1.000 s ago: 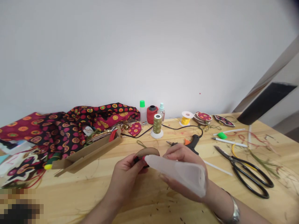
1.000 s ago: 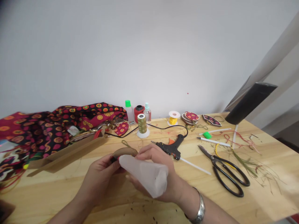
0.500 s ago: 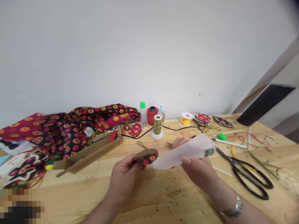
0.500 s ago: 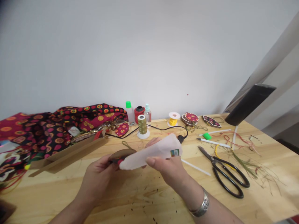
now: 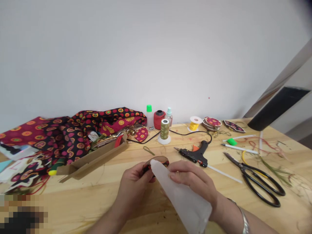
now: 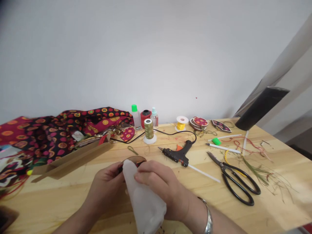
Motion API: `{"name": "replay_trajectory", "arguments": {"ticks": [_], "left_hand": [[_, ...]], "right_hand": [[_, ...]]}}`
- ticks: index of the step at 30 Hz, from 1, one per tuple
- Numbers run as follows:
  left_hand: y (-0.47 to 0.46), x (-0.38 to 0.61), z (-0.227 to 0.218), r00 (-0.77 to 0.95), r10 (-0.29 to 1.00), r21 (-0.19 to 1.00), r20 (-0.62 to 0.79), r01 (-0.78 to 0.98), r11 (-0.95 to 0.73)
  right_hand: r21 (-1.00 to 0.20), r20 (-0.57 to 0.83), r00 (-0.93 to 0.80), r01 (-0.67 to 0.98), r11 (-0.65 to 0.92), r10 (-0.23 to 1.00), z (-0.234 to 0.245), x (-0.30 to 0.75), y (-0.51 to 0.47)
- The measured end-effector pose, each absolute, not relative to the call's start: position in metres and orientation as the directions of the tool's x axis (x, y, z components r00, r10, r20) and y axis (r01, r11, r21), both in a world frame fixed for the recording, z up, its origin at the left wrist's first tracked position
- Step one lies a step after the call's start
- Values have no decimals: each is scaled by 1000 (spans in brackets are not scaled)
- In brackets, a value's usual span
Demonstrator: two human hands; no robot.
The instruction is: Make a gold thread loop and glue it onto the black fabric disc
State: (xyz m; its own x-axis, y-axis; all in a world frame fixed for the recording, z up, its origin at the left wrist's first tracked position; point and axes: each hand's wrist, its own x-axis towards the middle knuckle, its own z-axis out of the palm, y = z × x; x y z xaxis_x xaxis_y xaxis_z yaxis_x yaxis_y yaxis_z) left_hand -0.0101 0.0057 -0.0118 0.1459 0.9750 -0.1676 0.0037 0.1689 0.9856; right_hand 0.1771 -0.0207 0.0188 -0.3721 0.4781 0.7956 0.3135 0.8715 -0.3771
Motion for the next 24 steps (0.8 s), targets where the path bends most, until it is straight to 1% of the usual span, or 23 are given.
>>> {"name": "replay_trajectory", "arguments": {"ticks": [4, 10, 12, 13, 15, 17, 19, 20, 22, 24], "left_hand": [[4, -10, -10, 143, 974, 985, -174, 30, 172], [3, -10, -14, 122, 971, 978, -204, -17, 207], [3, -10, -12, 128, 971, 978, -201, -30, 207], [3, -10, -12, 135, 971, 978, -200, -34, 206], [4, -10, -12, 122, 972, 978, -200, -25, 205], [5, -11, -14, 73, 980, 983, -183, 31, 181], [6, -13, -16, 31, 990, 985, -140, 107, 136], [7, -13, -17, 27, 992, 984, -121, 133, 116], [7, -14, -16, 48, 993, 985, -109, 137, 101], [7, -14, -13, 87, 990, 988, -113, 111, 103]], "right_hand": [[-389, 775, -379, 344, 854, 506, 19, 175, -19], [-431, 755, -398, 298, 852, 521, 16, 172, -19], [-472, 750, -380, 265, 841, 541, 16, 173, -19], [-506, 749, -356, 236, 830, 558, 16, 173, -20], [-625, 706, -317, 143, 767, 634, 18, 172, -20], [-768, 605, -318, 6, 640, 730, 21, 172, -20], [-858, 509, -365, -140, 494, 780, 23, 173, -19], [-872, 490, -379, -205, 445, 785, 23, 174, -18], [-866, 493, -337, -281, 414, 802, 25, 176, -16], [-861, 500, -215, -231, 454, 839, 26, 179, -15]]}}
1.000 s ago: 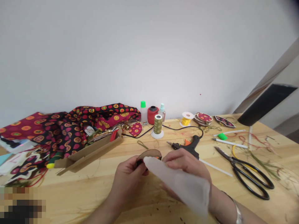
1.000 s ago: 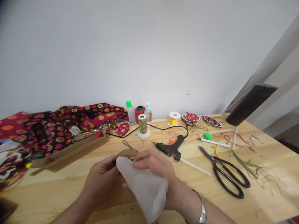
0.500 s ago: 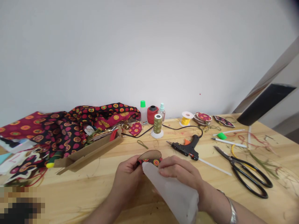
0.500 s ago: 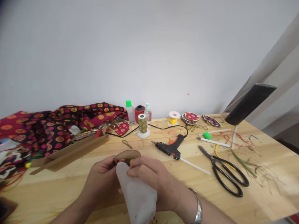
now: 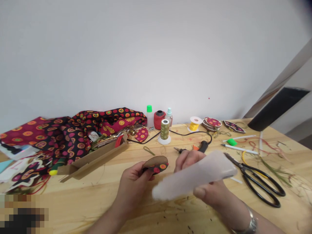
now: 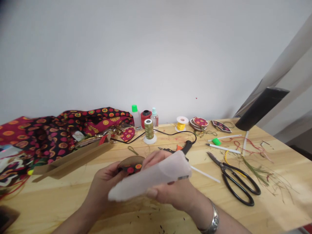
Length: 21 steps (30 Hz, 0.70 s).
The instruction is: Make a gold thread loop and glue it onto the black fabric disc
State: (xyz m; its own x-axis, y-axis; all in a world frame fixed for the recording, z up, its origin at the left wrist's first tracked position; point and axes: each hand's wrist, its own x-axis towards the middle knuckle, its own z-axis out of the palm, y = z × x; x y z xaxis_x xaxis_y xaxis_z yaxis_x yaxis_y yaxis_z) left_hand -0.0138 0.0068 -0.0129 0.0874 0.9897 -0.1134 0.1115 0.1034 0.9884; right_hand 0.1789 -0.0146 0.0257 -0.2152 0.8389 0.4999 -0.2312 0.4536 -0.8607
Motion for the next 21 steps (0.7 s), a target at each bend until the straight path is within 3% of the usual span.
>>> {"name": "replay_trajectory", "arguments": {"ticks": [3, 7, 11, 21], "left_hand": [[5, -13, -9, 106, 989, 992, -101, 88, 92], [4, -12, -11, 107, 984, 990, -140, 47, 135], [3, -11, -14, 126, 974, 982, -187, 9, 187], [2, -12, -14, 159, 958, 971, -238, 30, 236]], "right_hand": [[-815, 576, -70, 34, 579, 814, 26, 180, -15], [-537, 759, -252, 278, 796, 600, 20, 178, -20], [-374, 775, -416, 303, 877, 475, 16, 177, -22], [-315, 752, -487, 327, 891, 444, 20, 173, -20]]}}
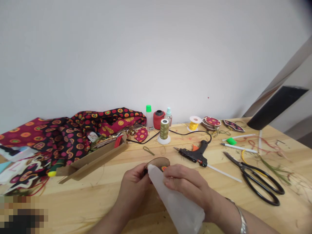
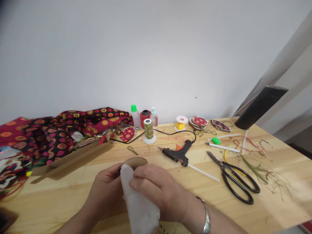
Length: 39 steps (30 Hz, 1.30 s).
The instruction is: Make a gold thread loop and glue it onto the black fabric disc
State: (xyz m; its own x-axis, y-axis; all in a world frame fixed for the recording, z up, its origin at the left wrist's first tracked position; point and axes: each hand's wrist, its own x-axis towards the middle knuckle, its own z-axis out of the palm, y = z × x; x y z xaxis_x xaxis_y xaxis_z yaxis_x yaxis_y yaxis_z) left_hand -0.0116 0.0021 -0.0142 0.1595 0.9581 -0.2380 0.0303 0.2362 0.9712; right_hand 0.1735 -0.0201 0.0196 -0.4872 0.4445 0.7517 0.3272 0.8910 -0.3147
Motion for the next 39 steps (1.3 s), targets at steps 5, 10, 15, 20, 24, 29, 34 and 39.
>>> {"name": "replay_trajectory", "arguments": {"ticks": [5, 10, 15, 20, 24, 29, 34, 39], "left_hand": [[1, -11, -14, 157, 961, 973, -229, 12, 230], [1, -10, -11, 149, 961, 972, -233, -2, 236], [1, -8, -8, 119, 968, 975, -221, -7, 223], [3, -8, -7, 116, 974, 979, -197, -27, 201], [6, -10, -7, 90, 980, 984, -175, -24, 178], [8, -13, -8, 87, 979, 982, -186, -12, 188], [8, -13, -7, 77, 975, 977, -207, -40, 210], [9, -14, -6, 70, 972, 970, -226, -75, 231]], "right_hand": [[-288, 780, -463, 330, 899, 420, 17, 173, -19], [-284, 767, -484, 333, 899, 421, 18, 174, -19], [-271, 779, -477, 329, 905, 406, 19, 174, -19], [-267, 790, -450, 360, 894, 417, 18, 175, -20], [-273, 794, -430, 380, 884, 430, 19, 176, -20], [-299, 806, -386, 387, 872, 448, 20, 176, -19], [-313, 802, -367, 414, 855, 472, 19, 177, -19], [-313, 807, -331, 463, 830, 489, 21, 178, -20]]}}
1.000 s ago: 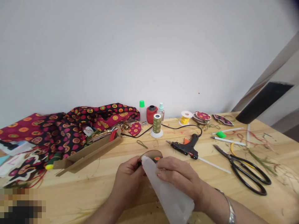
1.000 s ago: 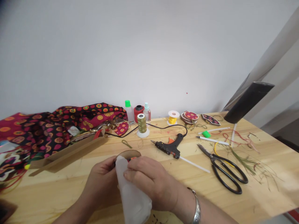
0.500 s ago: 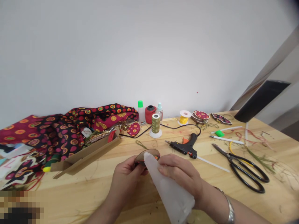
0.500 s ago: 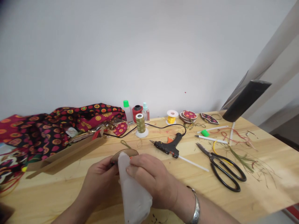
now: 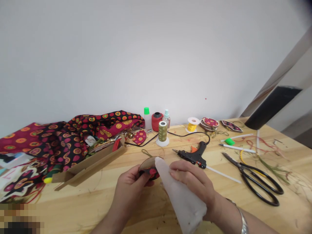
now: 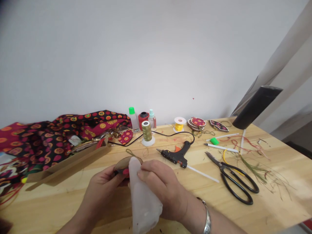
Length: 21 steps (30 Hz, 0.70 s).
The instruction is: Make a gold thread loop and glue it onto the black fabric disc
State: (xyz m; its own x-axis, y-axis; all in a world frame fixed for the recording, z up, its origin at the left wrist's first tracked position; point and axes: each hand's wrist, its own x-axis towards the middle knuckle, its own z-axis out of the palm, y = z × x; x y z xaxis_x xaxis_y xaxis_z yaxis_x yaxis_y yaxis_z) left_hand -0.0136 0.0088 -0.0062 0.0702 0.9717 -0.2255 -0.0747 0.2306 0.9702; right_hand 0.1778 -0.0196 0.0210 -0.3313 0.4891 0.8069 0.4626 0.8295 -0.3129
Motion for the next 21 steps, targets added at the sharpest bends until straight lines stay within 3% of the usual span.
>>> {"name": "replay_trajectory", "arguments": {"ticks": [11, 21], "left_hand": [[6, -10, -7, 100, 972, 976, -212, -28, 216], [3, -7, -6, 130, 956, 955, -265, -99, 278]], "right_hand": [[-290, 807, -381, 409, 865, 451, 20, 176, -19], [-244, 780, -479, 359, 901, 403, 22, 174, -18]]}}
